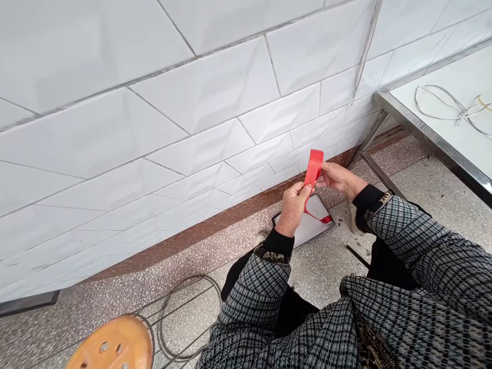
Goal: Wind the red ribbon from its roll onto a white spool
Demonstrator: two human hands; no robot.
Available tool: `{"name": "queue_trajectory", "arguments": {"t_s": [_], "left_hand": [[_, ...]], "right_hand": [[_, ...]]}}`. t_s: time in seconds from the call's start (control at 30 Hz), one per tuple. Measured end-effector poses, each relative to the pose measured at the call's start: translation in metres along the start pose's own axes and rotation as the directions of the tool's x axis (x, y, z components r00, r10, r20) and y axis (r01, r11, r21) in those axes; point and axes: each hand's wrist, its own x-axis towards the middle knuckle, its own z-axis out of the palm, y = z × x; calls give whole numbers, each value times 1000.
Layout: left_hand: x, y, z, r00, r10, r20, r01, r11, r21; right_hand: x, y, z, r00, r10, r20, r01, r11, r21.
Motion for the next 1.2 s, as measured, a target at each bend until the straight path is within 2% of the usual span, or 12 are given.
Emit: {"name": "queue_trajectory", "arguments": {"t_s": [0.2,0.33,0.43,0.53,0.67,0.73,0.83,0.93,1.0,1.1,1.2], "left_hand": [[0,-2,3,999,26,26,-27,997,66],[4,-1,2,998,42,-49,-32,984,177],[5,1,2,986,66,-152,-31,974,223],[5,3,2,966,139,-220,-80,962,261],[6,3,0,969,230,-95,-193,936,294],[8,3,-3,975,220,-28,-205,943,261],[10,2,-8,989,147,26,-150,975,162],[13,4,-11,996,55,74,-59,997,52],[13,7,-13,994,25,106,-24,1000,-13],[12,12,-14,992,2,126,11,995,-101],[11,17,-15,991,-38,130,61,982,-180]], "right_hand": [[5,10,-4,976,77,204,-96,992,86],[12,13,-10,956,118,268,-150,983,103],[15,14,-15,939,143,313,-181,978,98],[15,14,-19,924,136,358,-187,976,113],[13,12,-20,924,165,345,-210,973,98],[12,12,-20,923,176,343,-214,974,75],[10,12,-20,920,179,349,-203,979,31],[8,13,-19,920,161,358,-154,987,-47],[7,13,-19,920,114,375,-77,991,-113],[5,11,-21,923,-21,383,99,978,-185],[4,8,-21,923,-179,340,269,933,-239]]}}
